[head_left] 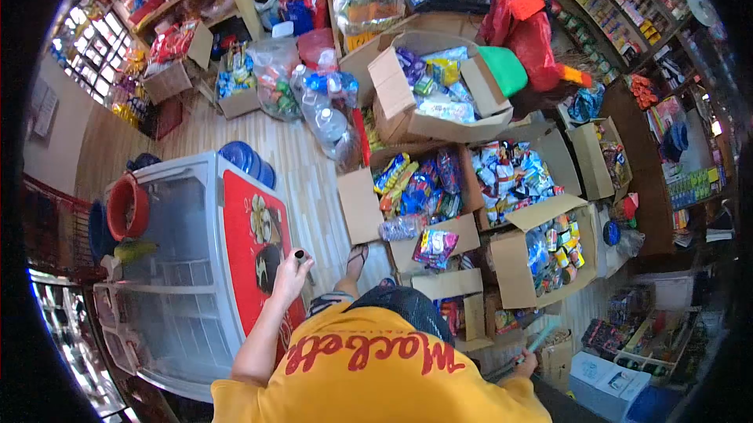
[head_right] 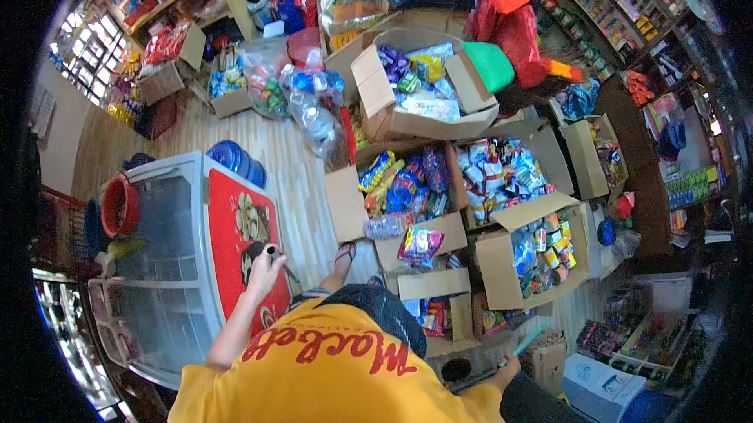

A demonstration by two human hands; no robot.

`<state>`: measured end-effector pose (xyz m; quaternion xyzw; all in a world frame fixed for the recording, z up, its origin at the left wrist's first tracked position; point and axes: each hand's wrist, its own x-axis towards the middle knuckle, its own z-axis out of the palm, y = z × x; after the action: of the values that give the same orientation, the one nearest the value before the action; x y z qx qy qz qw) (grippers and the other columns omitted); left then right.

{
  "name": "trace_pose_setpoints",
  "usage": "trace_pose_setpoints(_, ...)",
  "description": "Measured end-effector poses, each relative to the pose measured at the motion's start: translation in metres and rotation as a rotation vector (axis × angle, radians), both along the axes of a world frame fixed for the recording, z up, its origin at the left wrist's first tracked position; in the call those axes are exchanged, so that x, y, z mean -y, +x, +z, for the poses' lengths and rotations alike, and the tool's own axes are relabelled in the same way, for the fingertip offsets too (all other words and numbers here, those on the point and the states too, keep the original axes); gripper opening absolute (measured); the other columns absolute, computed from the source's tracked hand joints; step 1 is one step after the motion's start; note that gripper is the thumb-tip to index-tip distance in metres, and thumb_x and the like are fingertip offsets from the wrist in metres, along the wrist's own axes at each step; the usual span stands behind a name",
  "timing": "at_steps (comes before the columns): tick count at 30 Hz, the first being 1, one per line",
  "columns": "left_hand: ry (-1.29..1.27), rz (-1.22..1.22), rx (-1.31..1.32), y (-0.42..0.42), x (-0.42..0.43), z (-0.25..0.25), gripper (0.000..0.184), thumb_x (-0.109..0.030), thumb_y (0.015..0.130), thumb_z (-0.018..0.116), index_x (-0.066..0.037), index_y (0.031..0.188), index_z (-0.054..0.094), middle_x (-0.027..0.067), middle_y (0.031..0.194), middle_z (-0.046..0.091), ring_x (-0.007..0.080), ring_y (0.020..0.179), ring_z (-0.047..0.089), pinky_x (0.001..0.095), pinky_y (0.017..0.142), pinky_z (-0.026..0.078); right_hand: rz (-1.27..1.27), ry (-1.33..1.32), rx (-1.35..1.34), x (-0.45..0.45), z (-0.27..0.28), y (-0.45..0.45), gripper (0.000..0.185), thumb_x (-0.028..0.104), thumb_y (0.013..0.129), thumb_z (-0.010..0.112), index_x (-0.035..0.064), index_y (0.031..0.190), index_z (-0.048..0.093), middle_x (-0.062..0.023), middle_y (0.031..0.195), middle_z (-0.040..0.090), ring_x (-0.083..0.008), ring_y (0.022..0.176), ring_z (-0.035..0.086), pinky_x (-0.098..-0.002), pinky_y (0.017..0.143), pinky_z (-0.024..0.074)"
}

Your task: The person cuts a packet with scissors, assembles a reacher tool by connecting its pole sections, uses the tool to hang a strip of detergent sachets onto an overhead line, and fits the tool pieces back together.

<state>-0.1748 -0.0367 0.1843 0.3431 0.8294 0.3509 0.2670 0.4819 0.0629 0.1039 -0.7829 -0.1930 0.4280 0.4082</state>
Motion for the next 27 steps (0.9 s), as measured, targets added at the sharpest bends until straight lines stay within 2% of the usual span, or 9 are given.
trace_pose_setpoints(4, -0.029, 0.011, 0.02, 0.004, -0.015, 0.014, 0.02, -0.016, 0.083, 0.059, -0.003, 0.096, 0.05, 0.0184, 0.079, 0.061, 0.0305, 0.079, 0.062, 0.0367, 0.07, 0.046, -0.116, -0.058, -0.079, -0.025, -0.067, 0.013, 0.011, 0.007, 0.077, 0.054, 0.0083, 0.073, 0.044, -0.0022, 0.058, 0.043, -0.0146, 0.044, 0.04, -0.028, 0.041, 0.0362)
trace_pose_setpoints(6, -0.074, -0.043, -0.001, 0.008, -0.019, 0.015, 0.02, -0.016, 0.083, 0.059, -0.003, 0.096, 0.051, 0.018, 0.079, 0.061, 0.0304, 0.078, 0.062, 0.0368, 0.07, 0.047, -0.155, -0.084, -0.624, -0.043, -0.069, -0.006, 0.012, 0.006, 0.081, 0.055, 0.0084, 0.078, 0.043, -0.0025, 0.06, 0.042, -0.015, 0.045, 0.039, -0.0291, 0.041, 0.0372)
trace_pose_setpoints(9, -0.043, -0.065, -0.004, 0.007, -0.019, 0.015, 0.019, -0.015, 0.083, 0.059, -0.002, 0.094, 0.051, 0.0174, 0.077, 0.061, 0.0298, 0.076, 0.062, 0.0372, 0.069, 0.047, -0.556, -0.162, -0.448, -0.036, -0.091, 0.001, 0.012, 0.006, 0.083, 0.054, 0.0086, 0.081, 0.042, -0.0022, 0.062, 0.042, -0.0147, 0.047, 0.038, -0.0292, 0.042, 0.0376)
trace_pose_setpoints(13, -0.046, -0.078, -0.021, 0.001, -0.019, 0.009, 0.02, -0.017, 0.083, 0.059, -0.002, 0.094, 0.051, 0.0173, 0.078, 0.061, 0.0304, 0.076, 0.062, 0.038, 0.068, 0.047, -0.183, -0.207, -0.295, -0.056, -0.076, -0.047, 0.011, 0.007, 0.087, 0.049, 0.0103, 0.082, 0.04, -0.0018, 0.06, 0.041, -0.0131, 0.045, 0.036, -0.0265, 0.038, 0.0348)
trace_pose_setpoints(14, -0.067, -0.078, -0.007, 0.0, -0.021, 0.012, 0.021, -0.018, 0.083, 0.059, -0.002, 0.095, 0.051, 0.0175, 0.078, 0.061, 0.0307, 0.077, 0.062, 0.0383, 0.069, 0.047, -0.281, -0.117, -0.626, -0.065, -0.078, -0.063, 0.013, 0.01, 0.088, 0.05, 0.01, 0.08, 0.04, -0.0013, 0.055, 0.039, -0.0135, 0.045, 0.039, -0.0263, 0.037, 0.0341)
trace_pose_setpoints(18, -0.03, -0.104, -0.062, -0.001, -0.027, 0.019, 0.025, -0.02, 0.084, 0.058, -0.003, 0.1, 0.048, 0.0188, 0.077, 0.061, 0.0328, 0.076, 0.062, 0.0404, 0.067, 0.046, -0.659, -0.184, -0.691, -0.055, -0.079, -0.077, 0.007, 0.011, 0.087, 0.052, 0.0071, 0.083, 0.048, -0.004, 0.058, 0.046, -0.0149, 0.054, 0.051, -0.0287, 0.048, 0.0453)
trace_pose_setpoints(21, -0.001, -0.107, -0.121, -0.001, -0.041, 0.035, 0.028, -0.021, 0.085, 0.056, -0.004, 0.104, 0.045, 0.0192, 0.073, 0.06, 0.0347, 0.073, 0.062, 0.0421, 0.064, 0.046, -0.748, 0.085, -1.04, -0.06, -0.206, -0.056, 0.008, 0.013, 0.087, 0.053, 0.0058, 0.089, 0.054, -0.0065, 0.067, 0.054, -0.018, 0.063, 0.054, -0.0303, 0.061, 0.0495)
trace_pose_setpoints(23, 0.106, -0.106, -0.096, -0.005, -0.054, 0.048, 0.03, -0.02, 0.086, 0.054, -0.003, 0.107, 0.043, 0.0175, 0.066, 0.056, 0.0333, 0.065, 0.059, 0.0389, 0.06, 0.045, -0.942, -0.105, -1.192, -0.108, -0.104, -0.145, 0.012, 0.014, 0.087, 0.054, 0.0041, 0.094, 0.057, -0.0079, 0.08, 0.058, -0.0207, 0.073, 0.055, -0.0303, 0.068, 0.0497)
trace_pose_setpoints(27, 0.461, -0.054, 0.036, -0.013, -0.087, 0.09, 0.033, -0.023, 0.089, 0.052, -0.003, 0.113, 0.04, 0.0108, 0.065, 0.054, 0.0203, 0.058, 0.054, 0.031, 0.055, 0.043, -0.262, -0.274, -1.493, -0.143, -0.007, -0.272, 0.012, 0.016, 0.089, 0.053, 0.0072, 0.096, 0.056, -0.0067, 0.084, 0.06, -0.0207, 0.075, 0.057, -0.0329, 0.066, 0.0487)
